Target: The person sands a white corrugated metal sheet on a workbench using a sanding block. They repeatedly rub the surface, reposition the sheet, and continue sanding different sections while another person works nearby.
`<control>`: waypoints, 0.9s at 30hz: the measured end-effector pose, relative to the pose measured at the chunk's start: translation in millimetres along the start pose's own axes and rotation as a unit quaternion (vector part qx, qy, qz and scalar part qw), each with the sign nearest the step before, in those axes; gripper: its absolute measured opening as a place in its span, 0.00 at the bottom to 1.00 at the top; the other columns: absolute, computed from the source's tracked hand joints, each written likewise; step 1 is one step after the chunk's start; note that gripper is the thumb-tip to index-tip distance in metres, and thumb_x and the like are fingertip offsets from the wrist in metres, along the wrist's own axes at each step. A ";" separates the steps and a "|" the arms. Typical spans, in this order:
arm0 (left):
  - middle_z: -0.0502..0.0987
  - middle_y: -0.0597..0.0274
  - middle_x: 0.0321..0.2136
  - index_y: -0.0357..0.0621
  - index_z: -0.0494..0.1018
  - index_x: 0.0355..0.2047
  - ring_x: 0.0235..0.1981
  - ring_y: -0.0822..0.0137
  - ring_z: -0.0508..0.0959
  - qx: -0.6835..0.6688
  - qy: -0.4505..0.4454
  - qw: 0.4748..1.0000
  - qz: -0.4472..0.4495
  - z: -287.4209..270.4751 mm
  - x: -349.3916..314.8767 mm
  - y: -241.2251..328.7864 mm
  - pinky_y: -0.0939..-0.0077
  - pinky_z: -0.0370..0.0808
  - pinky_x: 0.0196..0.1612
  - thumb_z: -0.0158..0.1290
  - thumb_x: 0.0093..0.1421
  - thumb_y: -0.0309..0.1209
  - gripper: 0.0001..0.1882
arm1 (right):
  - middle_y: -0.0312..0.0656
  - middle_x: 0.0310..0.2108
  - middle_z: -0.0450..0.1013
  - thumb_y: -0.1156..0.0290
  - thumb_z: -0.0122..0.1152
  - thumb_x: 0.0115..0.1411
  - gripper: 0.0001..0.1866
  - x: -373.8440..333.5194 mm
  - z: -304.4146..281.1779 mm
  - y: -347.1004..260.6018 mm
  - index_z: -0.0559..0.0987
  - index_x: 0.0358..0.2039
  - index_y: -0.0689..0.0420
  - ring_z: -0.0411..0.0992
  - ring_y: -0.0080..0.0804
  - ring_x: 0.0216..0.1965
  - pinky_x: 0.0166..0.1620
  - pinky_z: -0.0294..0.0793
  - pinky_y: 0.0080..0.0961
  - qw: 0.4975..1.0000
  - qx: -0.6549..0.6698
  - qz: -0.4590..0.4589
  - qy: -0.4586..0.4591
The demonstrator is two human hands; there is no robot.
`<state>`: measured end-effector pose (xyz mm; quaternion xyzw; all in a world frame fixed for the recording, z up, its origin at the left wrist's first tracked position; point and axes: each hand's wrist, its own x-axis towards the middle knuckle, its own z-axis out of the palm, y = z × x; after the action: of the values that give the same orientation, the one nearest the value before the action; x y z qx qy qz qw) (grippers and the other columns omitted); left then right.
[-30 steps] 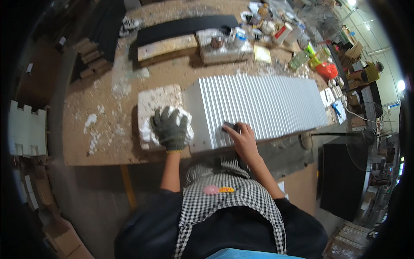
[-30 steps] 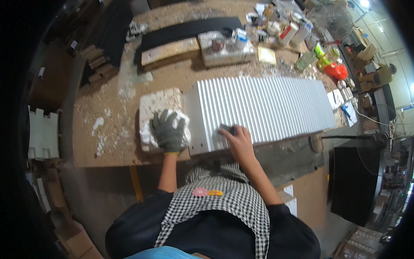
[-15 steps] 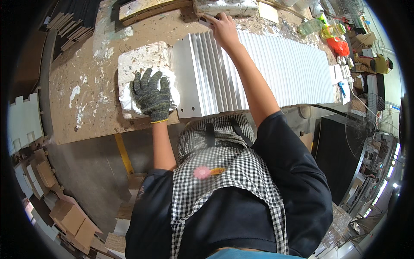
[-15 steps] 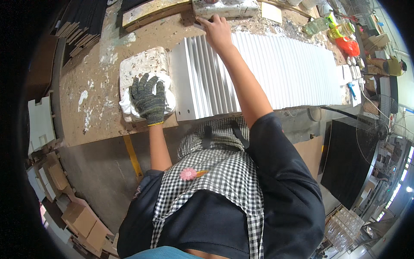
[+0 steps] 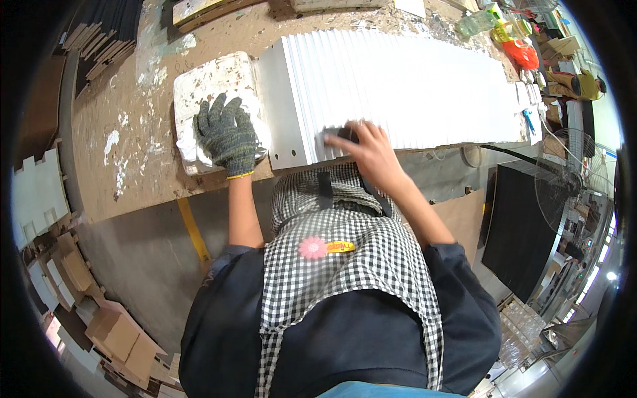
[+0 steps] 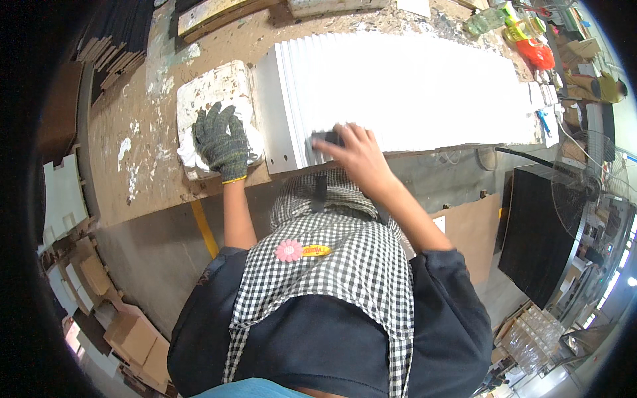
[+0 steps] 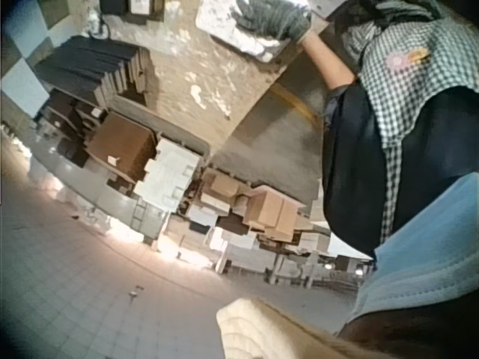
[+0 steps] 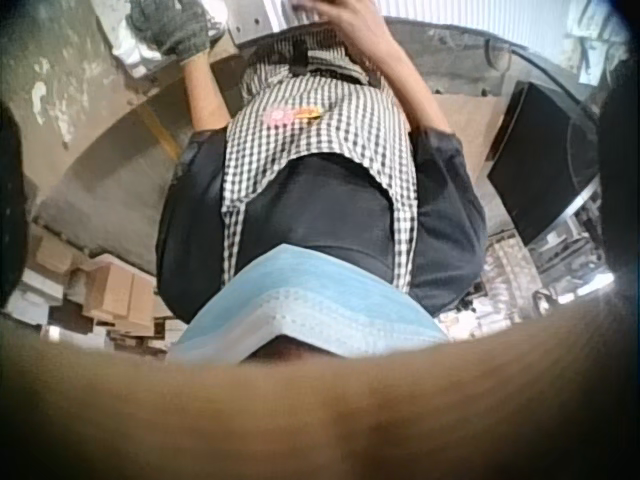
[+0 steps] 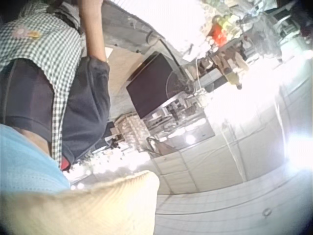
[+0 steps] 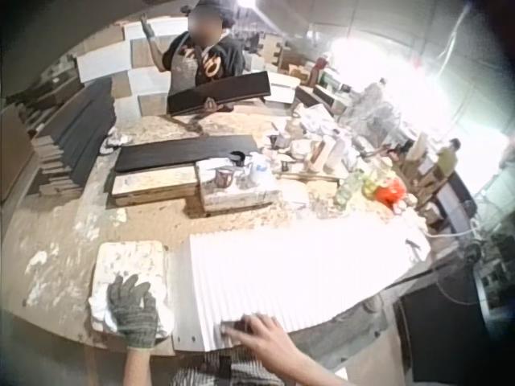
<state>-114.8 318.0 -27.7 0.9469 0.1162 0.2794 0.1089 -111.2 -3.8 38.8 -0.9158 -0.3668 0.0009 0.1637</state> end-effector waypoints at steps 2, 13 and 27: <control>0.81 0.63 0.56 0.57 0.85 0.45 0.66 0.53 0.72 0.001 -0.002 1.000 -0.003 -1.3 2.3 3.0 0.48 0.58 0.74 0.61 0.63 0.35 0.11 | 0.47 0.60 0.74 0.87 0.49 0.66 0.35 37.4 35.9 34.3 0.81 0.63 0.31 0.72 0.43 0.56 0.61 0.75 0.44 0.999 -0.010 0.008 0.044; 0.80 0.63 0.57 0.58 0.83 0.48 0.66 0.54 0.71 0.010 0.005 1.000 0.009 0.4 3.8 3.1 0.49 0.58 0.74 0.60 0.64 0.36 0.12 | 0.45 0.54 0.76 0.75 0.61 0.68 0.27 181.3 62.9 95.6 0.80 0.65 0.35 0.72 0.42 0.52 0.57 0.77 0.42 0.987 -0.127 -0.027 0.100; 0.79 0.64 0.57 0.57 0.83 0.46 0.66 0.54 0.70 0.006 0.005 1.000 0.010 2.7 -2.3 -0.6 0.46 0.58 0.74 0.61 0.57 0.32 0.15 | 0.49 0.58 0.69 0.87 0.54 0.56 0.42 15.3 11.2 37.2 0.77 0.67 0.32 0.68 0.50 0.57 0.61 0.69 0.46 1.000 0.017 0.026 0.001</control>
<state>-115.2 317.5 -31.2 0.9472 0.1083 0.2847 0.1002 -76.4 -15.3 18.9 -0.9220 -0.3428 0.0102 0.1796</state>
